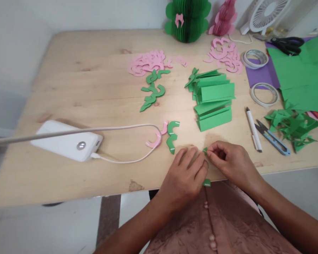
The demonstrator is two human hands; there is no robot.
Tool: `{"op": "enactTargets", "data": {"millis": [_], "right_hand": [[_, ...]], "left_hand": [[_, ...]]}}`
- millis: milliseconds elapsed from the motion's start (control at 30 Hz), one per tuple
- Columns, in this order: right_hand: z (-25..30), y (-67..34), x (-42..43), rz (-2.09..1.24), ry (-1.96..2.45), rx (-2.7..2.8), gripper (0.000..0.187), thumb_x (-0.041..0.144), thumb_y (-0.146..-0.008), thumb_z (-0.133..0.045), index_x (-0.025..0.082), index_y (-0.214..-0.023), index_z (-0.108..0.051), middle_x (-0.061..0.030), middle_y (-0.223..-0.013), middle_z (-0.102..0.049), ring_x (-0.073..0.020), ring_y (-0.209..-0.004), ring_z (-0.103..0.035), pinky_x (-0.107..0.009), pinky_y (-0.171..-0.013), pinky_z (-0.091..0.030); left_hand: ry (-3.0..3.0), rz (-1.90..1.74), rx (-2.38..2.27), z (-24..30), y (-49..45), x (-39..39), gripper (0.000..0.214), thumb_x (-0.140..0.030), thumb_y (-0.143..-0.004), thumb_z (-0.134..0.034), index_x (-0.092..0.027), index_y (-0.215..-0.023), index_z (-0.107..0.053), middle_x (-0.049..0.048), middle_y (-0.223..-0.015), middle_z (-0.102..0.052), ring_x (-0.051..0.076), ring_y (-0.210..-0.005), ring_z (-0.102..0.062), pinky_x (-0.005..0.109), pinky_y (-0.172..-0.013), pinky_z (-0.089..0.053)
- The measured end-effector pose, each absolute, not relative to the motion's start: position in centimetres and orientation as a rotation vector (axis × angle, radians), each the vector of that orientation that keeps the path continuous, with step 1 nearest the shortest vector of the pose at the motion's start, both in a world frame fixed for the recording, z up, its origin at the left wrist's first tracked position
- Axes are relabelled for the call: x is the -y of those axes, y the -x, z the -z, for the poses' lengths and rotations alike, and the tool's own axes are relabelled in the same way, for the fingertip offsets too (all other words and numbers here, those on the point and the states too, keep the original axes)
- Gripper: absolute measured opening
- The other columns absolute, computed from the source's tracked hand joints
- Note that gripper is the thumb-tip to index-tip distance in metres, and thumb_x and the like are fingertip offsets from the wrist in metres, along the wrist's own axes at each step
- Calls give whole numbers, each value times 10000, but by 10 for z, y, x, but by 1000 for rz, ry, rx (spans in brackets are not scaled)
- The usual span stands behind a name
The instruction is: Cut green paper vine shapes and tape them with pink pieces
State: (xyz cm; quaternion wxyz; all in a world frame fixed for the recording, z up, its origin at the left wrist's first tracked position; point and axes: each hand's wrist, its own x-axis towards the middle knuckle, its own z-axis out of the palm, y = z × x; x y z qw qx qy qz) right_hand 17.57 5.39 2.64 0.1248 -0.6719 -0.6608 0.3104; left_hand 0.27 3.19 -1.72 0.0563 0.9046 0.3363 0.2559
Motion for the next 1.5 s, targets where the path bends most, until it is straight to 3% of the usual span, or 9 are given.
{"op": "enactTargets", "data": {"millis": [1500], "right_hand": [[-23,-176,-53,-766,1992,2068,144,257,-817,-545,198,-702,-611,-2,-614,-632,-136,-551,-551,-245,-546,-367]], "left_hand": [[-2742,-766,-994,18,-1,-32,218,-150,-927,-480,-91,-1073,-630,142,-1229,-624,288,-1155,-547,486,-974,-444]]}}
